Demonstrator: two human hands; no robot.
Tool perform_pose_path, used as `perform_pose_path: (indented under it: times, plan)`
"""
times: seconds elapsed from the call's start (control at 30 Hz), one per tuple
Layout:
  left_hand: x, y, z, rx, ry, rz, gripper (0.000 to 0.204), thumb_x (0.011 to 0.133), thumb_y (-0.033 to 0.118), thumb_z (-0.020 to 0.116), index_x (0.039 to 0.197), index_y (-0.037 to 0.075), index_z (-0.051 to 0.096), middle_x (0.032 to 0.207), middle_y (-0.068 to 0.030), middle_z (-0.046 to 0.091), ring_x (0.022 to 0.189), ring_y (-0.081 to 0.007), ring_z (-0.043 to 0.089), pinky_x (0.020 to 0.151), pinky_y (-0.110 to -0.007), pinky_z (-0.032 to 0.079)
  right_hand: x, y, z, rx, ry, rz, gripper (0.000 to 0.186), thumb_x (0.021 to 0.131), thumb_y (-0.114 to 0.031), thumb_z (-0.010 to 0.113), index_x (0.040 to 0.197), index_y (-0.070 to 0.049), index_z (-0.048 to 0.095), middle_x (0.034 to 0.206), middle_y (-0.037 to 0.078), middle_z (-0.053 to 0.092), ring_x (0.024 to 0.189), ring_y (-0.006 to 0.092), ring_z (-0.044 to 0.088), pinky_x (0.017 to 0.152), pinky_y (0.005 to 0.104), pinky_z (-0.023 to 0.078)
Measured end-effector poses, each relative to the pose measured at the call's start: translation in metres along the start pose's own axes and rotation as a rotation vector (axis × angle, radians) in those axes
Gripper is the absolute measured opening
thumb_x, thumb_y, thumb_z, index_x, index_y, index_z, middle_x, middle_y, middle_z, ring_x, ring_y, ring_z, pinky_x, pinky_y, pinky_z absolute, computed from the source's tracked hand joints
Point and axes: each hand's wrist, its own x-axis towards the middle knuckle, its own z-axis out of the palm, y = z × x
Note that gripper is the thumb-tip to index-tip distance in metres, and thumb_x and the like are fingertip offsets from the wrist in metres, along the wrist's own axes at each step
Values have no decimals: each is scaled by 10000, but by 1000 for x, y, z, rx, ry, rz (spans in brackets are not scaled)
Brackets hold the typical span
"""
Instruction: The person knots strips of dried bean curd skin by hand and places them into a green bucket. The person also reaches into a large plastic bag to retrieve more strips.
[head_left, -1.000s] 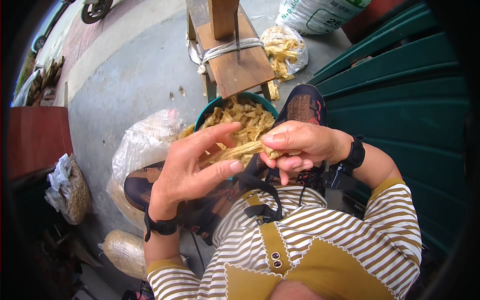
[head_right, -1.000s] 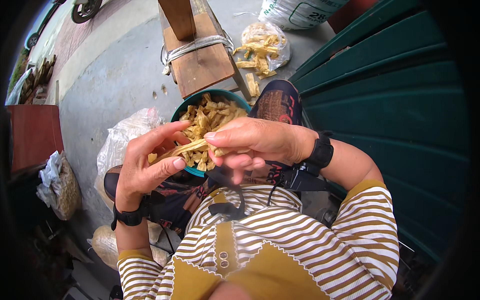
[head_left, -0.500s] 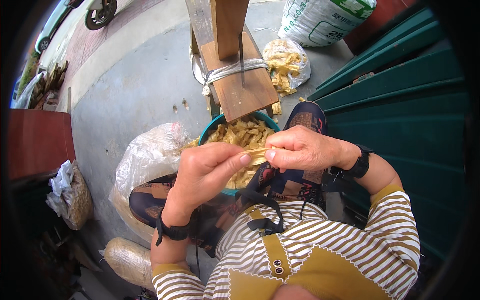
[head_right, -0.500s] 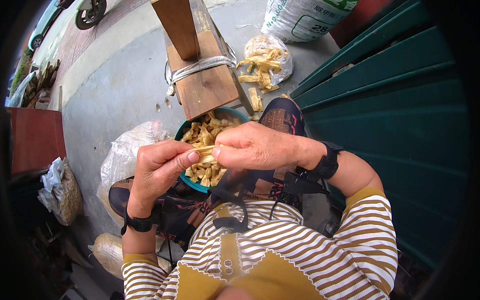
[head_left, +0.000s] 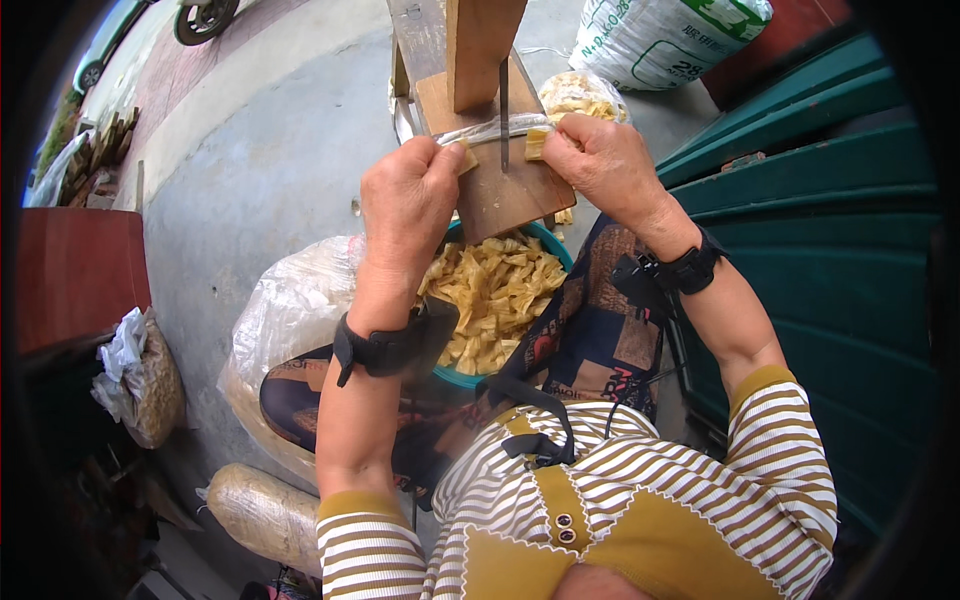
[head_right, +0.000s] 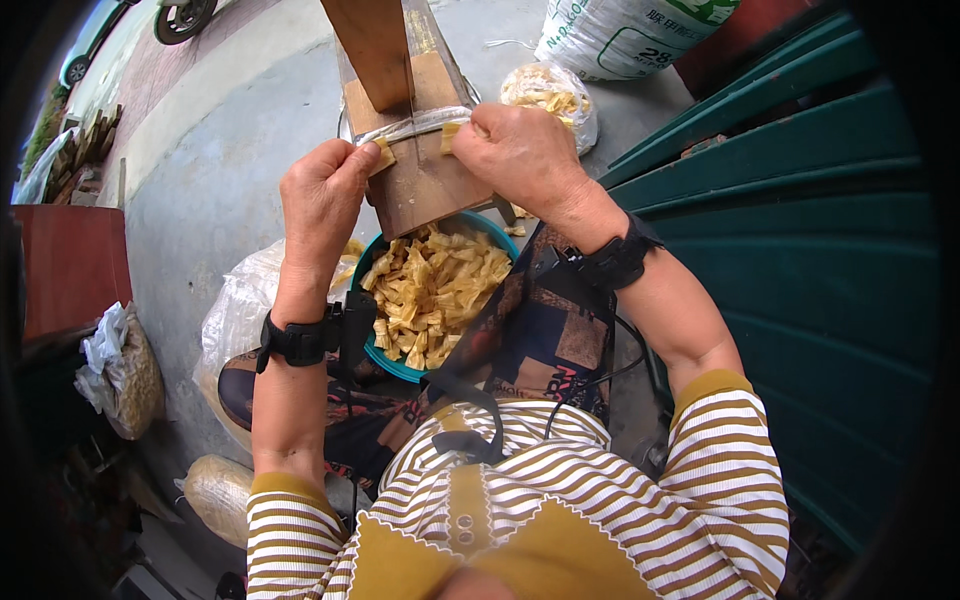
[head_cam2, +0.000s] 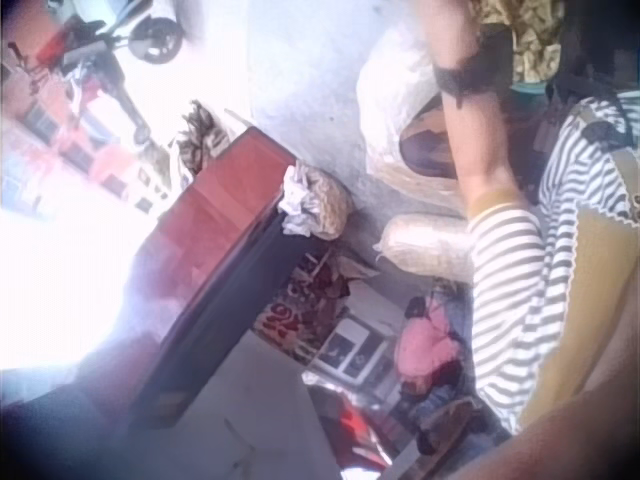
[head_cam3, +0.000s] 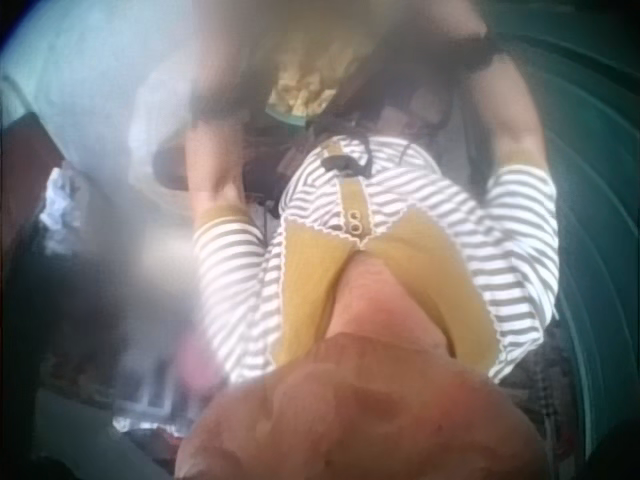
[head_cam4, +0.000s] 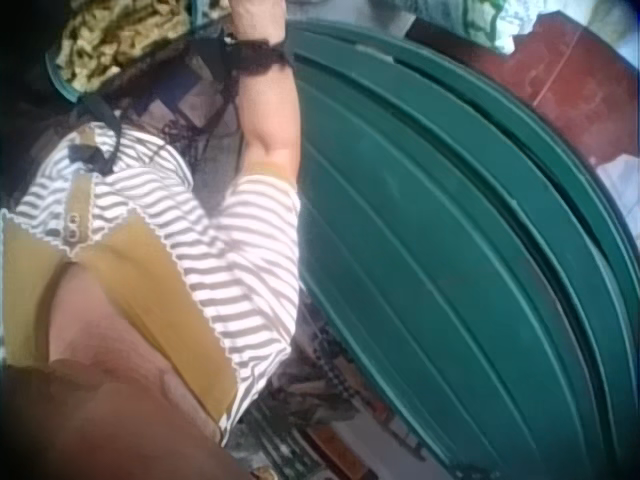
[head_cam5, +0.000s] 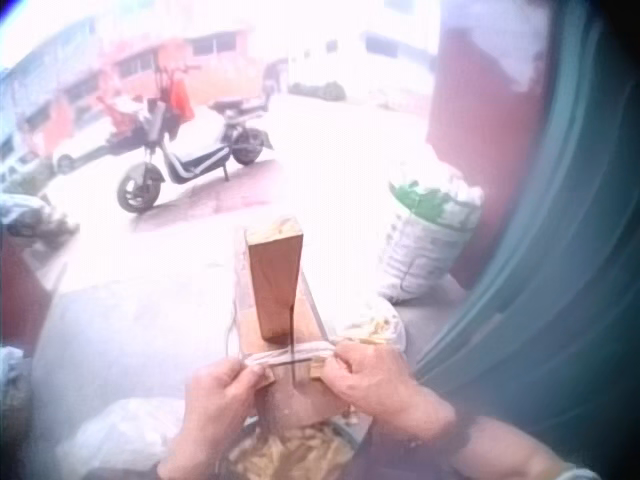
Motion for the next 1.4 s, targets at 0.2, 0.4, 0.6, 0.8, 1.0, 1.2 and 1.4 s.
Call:
perform_pose_path:
  times: [0.2, 0.4, 0.6, 0.8, 1.0, 1.2, 1.4]
  plan:
    - [-34, 33, -49, -854, -414, -486, 293, 934, 305, 555, 882, 26, 628, 638, 17, 549, 501, -45, 454, 461, -177, 356, -38, -51, -26, 188, 34, -298, 273, 843, -308, 656, 868, -37, 681, 821, 98, 643, 742, 246, 633, 627, 321, 504]
    - [-72, 52, -75, -944, -497, -469, 238, 913, 204, 590, 1042, 7, 627, 739, -29, 616, 562, -69, 554, 515, -176, 422, -55, -50, -30, 1141, -124, 337, 236, 926, -212, 570, 893, 15, 627, 795, 70, 654, 731, 113, 623, 696, 228, 491]
    - [-110, 24, -85, -914, -661, -431, 223, 879, 150, 626, 1004, -32, 660, 845, -57, 655, 649, -70, 589, 588, -181, 458, -70, -57, -44, 1460, -186, 402, 268, 951, -234, 523, 951, 23, 598, 860, 103, 675, 753, 149, 667, 713, 267, 544]
    - [-86, 45, -66, -735, -646, -230, 344, 829, 256, 660, 977, -53, 626, 905, -64, 621, 800, -120, 550, 746, -263, 448, -111, -86, -54, 1541, -441, 233, 260, 967, -191, 503, 1054, 47, 567, 961, 116, 646, 865, 175, 654, 775, 269, 532]
    - [-93, 70, -80, -1157, -509, -449, 318, 746, -129, 443, 1022, -30, 564, 1036, -63, 610, 917, -131, 584, 824, -268, 480, -112, -58, -37, 1289, -334, 411, 249, 958, -241, 527, 985, 1, 579, 855, 53, 648, 732, 115, 654, 590, 200, 510]
    - [-97, 64, -60, -1349, -470, -411, 278, 730, -68, 698, 970, 8, 580, 1025, -55, 622, 891, -109, 598, 801, -256, 499, -113, -59, -25, 1354, -559, 455, 237, 947, -257, 552, 942, -25, 600, 803, 9, 631, 622, 66, 594, 548, 185, 468]
    - [-95, 56, -57, -1071, -367, -441, 211, 768, -1, 686, 960, -36, 605, 890, -65, 661, 792, -122, 637, 728, -243, 522, -110, -59, -18, 1324, -296, 356, 314, 929, -269, 585, 1096, -4, 569, 1063, 58, 611, 960, 100, 572, 850, 253, 465]
